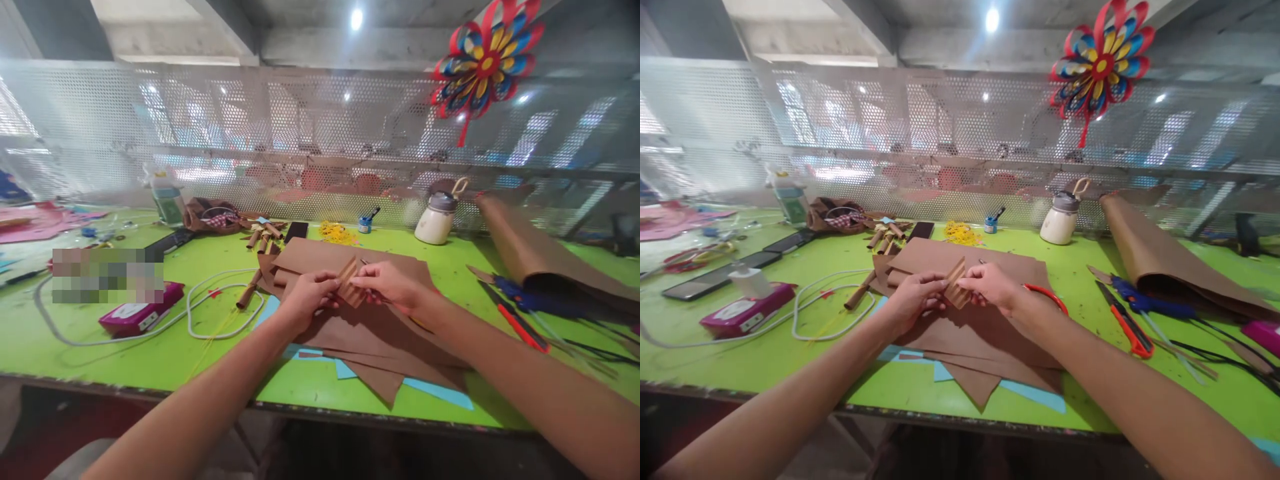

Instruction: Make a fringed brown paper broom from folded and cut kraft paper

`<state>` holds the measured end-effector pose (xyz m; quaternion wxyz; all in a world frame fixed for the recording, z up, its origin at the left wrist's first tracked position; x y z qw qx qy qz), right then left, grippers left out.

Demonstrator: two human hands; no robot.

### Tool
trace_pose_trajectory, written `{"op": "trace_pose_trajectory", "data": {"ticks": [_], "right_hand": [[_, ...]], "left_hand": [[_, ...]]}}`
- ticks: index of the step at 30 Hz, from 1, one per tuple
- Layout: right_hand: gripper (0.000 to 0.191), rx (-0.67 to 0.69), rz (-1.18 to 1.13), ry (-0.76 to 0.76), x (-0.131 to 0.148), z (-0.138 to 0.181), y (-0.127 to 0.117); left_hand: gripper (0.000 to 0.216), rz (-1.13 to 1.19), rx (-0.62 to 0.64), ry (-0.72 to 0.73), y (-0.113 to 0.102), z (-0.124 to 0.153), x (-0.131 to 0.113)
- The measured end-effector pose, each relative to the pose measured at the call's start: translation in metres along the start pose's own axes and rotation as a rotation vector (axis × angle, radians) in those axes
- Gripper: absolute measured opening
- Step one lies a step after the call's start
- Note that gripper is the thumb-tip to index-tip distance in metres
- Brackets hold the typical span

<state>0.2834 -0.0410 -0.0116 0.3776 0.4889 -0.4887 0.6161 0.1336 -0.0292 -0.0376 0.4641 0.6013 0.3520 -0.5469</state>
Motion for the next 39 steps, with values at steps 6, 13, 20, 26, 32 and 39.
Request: {"op": "trace_pose_trajectory", "data": {"ticks": [6,13,20,26,32,39], "right_hand": [[0.029,0.043,-0.025,-0.001,-0.011,0.011,0.001],[0.025,0.012,-0.026,-0.002,-0.021,0.021,0.004],[0.028,0.013,-0.039,-0.054,-0.021,0.024,0.002],[0.024,0.0,-0.055,-0.072,-0.019,0.025,0.004],[0.021,-0.047,-0.049,-0.037,-0.023,0.023,0.003],[0.026,-0.004,-0.106,-0.002,-0.023,0.024,0.005]], "left_hand": [[0.012,-0.179,0.002,0.049,0.009,0.002,0.0],[0.014,-0.302,0.069,0.054,0.015,0.005,0.004],[0.017,-0.544,0.109,0.159,0.021,0.007,-0.002],[0.017,-0.511,0.162,0.151,0.024,0.008,-0.001],[0.015,-0.394,0.186,0.089,0.023,0.006,0.003],[0.014,-0.163,0.24,-0.025,0.024,0.007,0.008]]}}
Point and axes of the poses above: each hand's wrist, its own z-axis away from the middle knuckle, its own y-axis out of the palm, x = y × z, the point moved 4 cm from there along -z, towards the middle knuckle, and after that the axes turned 2 degrees about -x, right-handed, at the moved point
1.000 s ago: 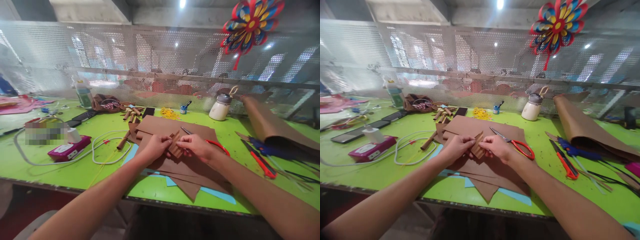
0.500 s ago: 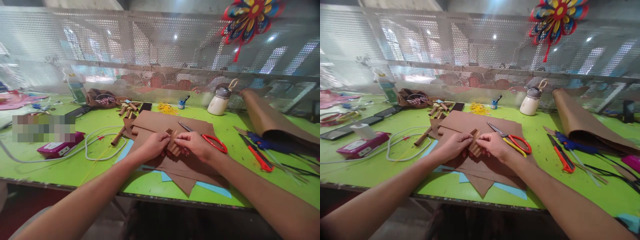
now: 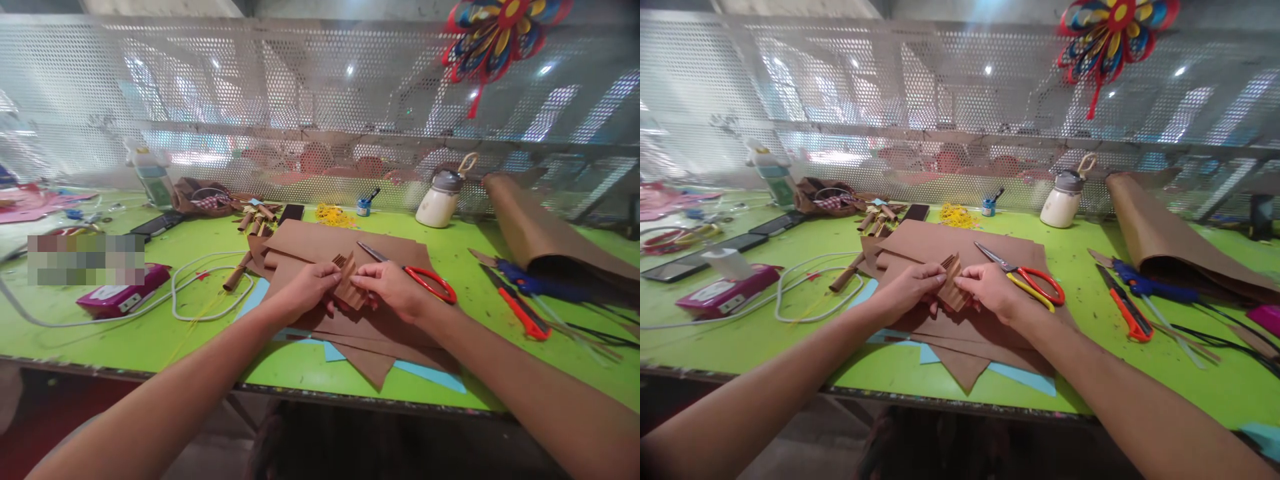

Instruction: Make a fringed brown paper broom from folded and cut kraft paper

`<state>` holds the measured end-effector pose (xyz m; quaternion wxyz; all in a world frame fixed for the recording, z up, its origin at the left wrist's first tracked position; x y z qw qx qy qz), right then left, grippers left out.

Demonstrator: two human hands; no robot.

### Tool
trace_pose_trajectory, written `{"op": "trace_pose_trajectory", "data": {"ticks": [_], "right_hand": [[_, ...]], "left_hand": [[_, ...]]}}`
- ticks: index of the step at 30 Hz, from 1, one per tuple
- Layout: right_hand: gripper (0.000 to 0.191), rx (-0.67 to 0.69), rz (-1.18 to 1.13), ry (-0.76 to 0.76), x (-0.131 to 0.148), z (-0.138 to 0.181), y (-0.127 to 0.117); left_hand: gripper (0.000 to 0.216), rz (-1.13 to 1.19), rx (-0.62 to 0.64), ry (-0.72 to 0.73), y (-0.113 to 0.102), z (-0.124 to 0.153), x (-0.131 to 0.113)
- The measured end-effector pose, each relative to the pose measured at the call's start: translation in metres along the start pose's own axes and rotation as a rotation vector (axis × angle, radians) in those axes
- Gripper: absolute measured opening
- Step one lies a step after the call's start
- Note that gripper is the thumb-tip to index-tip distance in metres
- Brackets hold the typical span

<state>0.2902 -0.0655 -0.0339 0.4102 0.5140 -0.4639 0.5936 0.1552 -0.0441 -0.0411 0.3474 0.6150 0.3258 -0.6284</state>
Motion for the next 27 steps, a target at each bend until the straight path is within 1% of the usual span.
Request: {"op": "trace_pose_trajectory", "data": {"ticks": [5,10,13,15,19,22,27], "right_hand": [[0.028,0.059,-0.045,0.0,0.003,0.002,0.0],[0.025,-0.025,-0.012,-0.038,0.002,0.001,-0.001],[0.025,-0.041,-0.01,-0.053,0.0,0.0,0.001],[0.024,-0.051,-0.004,-0.054,-0.001,0.0,0.002],[0.021,-0.092,0.037,-0.041,-0.005,-0.001,0.002],[0.02,-0.132,0.051,-0.056,-0.006,-0.002,0.001],[0.021,-0.157,0.076,-0.074,-0.006,-0.003,0.002]], "left_hand": [[0.015,-0.005,-0.033,0.008,0.0,0.001,-0.001],[0.022,0.014,0.055,-0.005,0.004,0.002,-0.001],[0.024,-0.009,0.06,0.005,0.006,0.001,0.001],[0.022,-0.063,0.03,0.023,0.005,0.0,0.001],[0.018,-0.276,-0.035,0.048,0.005,-0.001,0.002],[0.016,-0.398,-0.032,0.074,0.008,-0.001,0.0],[0.016,-0.51,0.006,0.096,0.012,0.004,-0.006]]}}
Point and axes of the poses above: each hand's wrist, its own z-axis away from the middle knuckle, its own y-axis out of the palm, x = y × z, the point moved 4 cm from there along -z, towards the middle knuckle, and after that the axes turned 2 degrees about -x, right-handed, at the moved point
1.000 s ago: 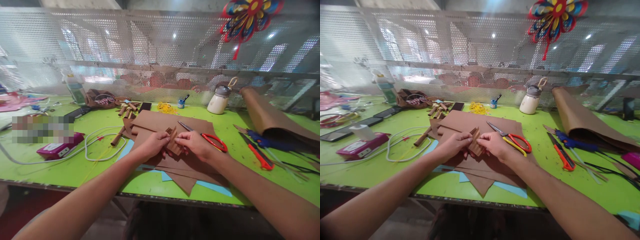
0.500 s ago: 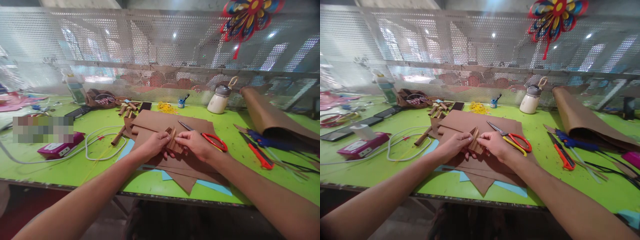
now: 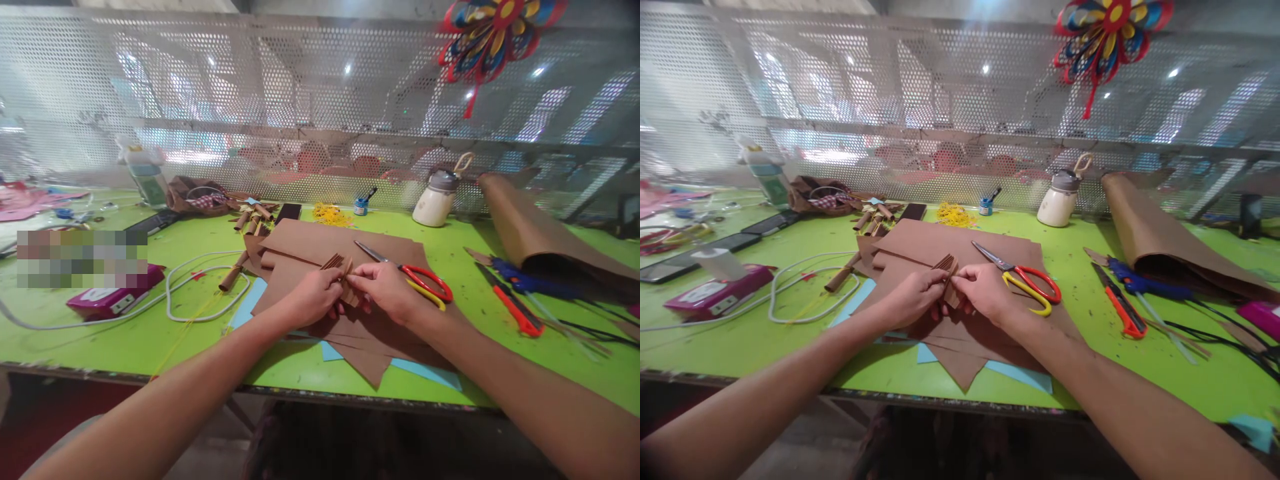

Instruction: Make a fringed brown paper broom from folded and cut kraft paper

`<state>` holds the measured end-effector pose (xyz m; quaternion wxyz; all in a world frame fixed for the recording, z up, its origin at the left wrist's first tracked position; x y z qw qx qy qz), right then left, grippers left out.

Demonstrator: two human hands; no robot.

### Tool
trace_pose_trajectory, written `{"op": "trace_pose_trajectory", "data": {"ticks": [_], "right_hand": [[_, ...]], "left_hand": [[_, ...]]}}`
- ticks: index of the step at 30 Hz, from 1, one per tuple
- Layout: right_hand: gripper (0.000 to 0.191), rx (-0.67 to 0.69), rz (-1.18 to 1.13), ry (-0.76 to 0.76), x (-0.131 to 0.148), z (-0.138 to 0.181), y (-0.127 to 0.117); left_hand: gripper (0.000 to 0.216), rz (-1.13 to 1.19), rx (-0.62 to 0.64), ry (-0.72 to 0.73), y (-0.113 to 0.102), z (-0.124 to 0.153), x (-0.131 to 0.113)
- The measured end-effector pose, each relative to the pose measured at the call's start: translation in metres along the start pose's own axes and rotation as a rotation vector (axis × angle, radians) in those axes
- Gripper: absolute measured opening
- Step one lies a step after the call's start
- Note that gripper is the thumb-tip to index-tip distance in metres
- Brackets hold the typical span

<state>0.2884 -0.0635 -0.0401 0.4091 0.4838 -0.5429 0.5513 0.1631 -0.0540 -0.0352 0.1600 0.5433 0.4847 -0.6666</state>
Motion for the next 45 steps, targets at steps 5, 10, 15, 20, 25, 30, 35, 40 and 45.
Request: {"op": "trace_pose_trajectory", "data": {"ticks": [5,10,15,20,25,30,35,40,45], "right_hand": [[0.023,0.017,-0.077,0.035,0.003,0.002,0.001],[0.02,0.05,-0.153,0.111,0.005,0.003,0.001],[0.016,0.059,-0.088,0.143,0.003,0.004,-0.001],[0.018,0.041,-0.075,0.098,0.003,0.003,0.0],[0.02,0.031,-0.081,0.103,0.001,0.003,0.001],[0.021,0.044,-0.114,0.102,-0.001,0.002,0.001],[0.021,0.119,-0.119,0.125,0.001,0.003,0.001],[0.014,0.134,-0.096,0.125,0.005,0.003,-0.002],[0.018,0.102,-0.09,0.098,0.004,0.002,-0.002]], "left_hand": [[0.016,0.059,0.048,0.017,-0.001,0.0,0.002],[0.028,0.36,0.173,0.023,0.002,-0.004,0.01],[0.022,0.455,0.127,-0.026,0.001,-0.005,0.014],[0.017,0.374,0.131,-0.002,0.003,-0.005,0.013],[0.022,0.31,0.157,0.036,0.002,-0.002,0.006],[0.023,0.269,0.186,0.064,0.002,-0.001,0.003],[0.029,0.421,0.213,0.05,0.003,-0.004,0.011],[0.029,0.47,0.221,0.004,0.003,-0.005,0.015],[0.027,0.43,0.204,0.001,0.004,-0.004,0.012]]}}
Point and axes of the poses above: each hand's wrist, its own z-axis away from the middle knuckle, its own y-axis out of the palm, x = y × z, the point moved 4 cm from there along -z, towards the middle knuckle, and after that the axes turned 2 degrees about -x, right-handed, at the moved point
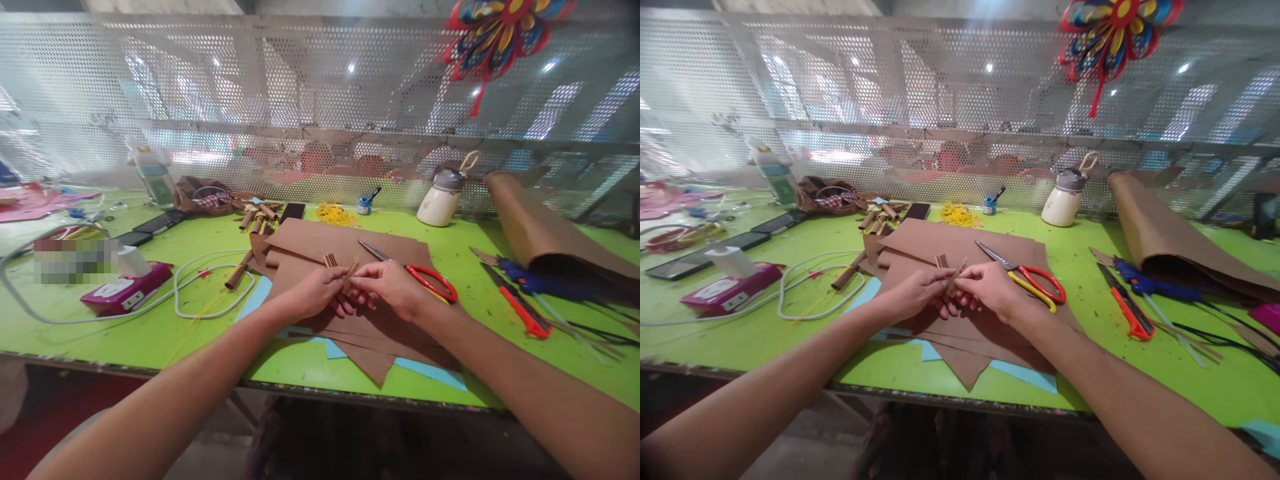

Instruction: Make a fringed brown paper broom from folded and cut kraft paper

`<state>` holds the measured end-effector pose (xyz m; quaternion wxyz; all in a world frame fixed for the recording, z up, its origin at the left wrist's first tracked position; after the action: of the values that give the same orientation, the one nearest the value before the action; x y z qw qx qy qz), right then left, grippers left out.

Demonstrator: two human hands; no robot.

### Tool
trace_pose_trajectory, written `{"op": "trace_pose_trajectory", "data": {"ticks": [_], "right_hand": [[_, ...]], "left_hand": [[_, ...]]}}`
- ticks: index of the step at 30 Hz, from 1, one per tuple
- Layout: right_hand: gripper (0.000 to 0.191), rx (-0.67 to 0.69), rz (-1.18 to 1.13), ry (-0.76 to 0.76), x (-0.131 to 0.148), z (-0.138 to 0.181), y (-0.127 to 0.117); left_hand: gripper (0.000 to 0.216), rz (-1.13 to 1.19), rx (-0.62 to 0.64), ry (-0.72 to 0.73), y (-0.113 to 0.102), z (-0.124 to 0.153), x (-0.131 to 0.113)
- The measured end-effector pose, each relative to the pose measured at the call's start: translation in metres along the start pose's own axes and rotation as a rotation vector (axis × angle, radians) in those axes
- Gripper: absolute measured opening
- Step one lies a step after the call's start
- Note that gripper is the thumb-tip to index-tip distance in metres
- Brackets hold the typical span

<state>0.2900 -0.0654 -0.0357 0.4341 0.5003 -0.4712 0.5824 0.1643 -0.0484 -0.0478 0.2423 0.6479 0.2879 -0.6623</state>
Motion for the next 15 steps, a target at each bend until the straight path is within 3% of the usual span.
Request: {"op": "trace_pose_trajectory", "data": {"ticks": [8,15], "right_hand": [[0.026,0.0,-0.178,0.043,-0.008,-0.004,0.001],[0.031,-0.052,-0.174,-0.01,-0.011,-0.005,0.003]], "left_hand": [[0.024,-0.128,-0.026,0.016,0.004,0.002,-0.007],[0.025,0.0,0.048,0.039,0.003,0.004,-0.007]]}}
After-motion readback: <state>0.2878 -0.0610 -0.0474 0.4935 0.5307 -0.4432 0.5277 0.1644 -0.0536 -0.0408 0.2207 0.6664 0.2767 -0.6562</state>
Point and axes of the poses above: each hand's wrist, its own z-axis away from the middle knuckle, its own y-axis out of the palm, x = y × z, the point moved 4 cm from there along -z, towards the middle knuckle, and after that the axes turned 2 degrees about -x, right-handed, at the moved point
